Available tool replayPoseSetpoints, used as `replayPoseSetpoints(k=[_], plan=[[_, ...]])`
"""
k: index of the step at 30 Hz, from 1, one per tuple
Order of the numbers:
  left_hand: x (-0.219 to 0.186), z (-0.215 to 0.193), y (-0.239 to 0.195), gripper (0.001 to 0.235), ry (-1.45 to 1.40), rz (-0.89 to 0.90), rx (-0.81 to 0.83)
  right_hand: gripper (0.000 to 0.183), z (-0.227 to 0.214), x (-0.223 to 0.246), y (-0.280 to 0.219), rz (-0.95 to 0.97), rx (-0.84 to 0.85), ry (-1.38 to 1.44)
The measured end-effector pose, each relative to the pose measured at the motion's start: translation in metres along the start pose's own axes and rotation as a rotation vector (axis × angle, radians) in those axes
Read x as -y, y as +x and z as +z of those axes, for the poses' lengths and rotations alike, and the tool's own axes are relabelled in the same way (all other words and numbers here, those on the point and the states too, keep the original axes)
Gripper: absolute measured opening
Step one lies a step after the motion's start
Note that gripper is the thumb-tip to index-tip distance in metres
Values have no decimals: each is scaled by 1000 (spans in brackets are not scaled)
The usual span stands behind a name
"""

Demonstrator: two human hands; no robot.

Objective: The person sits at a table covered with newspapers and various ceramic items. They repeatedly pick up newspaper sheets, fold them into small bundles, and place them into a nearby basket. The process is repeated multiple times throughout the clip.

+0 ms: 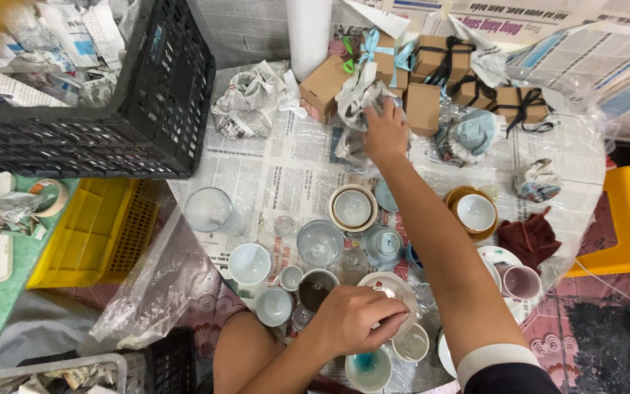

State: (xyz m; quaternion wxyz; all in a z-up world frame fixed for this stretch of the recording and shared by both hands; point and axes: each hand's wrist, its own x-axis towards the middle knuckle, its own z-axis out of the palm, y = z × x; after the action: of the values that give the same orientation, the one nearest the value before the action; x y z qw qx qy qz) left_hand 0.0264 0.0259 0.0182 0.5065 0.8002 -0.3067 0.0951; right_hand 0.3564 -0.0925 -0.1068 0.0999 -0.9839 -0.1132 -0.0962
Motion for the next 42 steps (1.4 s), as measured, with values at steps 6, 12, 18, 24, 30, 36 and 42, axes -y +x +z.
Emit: replayPoseSetpoints(k=[6,12,18,24,30,36,42], plan=[[1,2,1,7,-14,-8,-4,20,6,-4,1,-324,-280,-344],[0,3,-2,6,-6,-12,1,13,5,-18,-1,-447,-374,-449],[1,3,-2,7,-9,-11,-9,12,5,-25,-8,-417,-365,-463],[5,2,-2,8,14,-2,-14,11,-7,-26,-11,-449,-393,-413],[5,-1,-2,10,-69,-28,-116,17,-62,-11,-31,-537,-433,-284],[19,3,-12,27,-686,-381,-288,19,-163,13,-111,-717,-527,19],[53,30,-33,33,-969,-267,-410,22,-222,31,-232,-685,-651,233]])
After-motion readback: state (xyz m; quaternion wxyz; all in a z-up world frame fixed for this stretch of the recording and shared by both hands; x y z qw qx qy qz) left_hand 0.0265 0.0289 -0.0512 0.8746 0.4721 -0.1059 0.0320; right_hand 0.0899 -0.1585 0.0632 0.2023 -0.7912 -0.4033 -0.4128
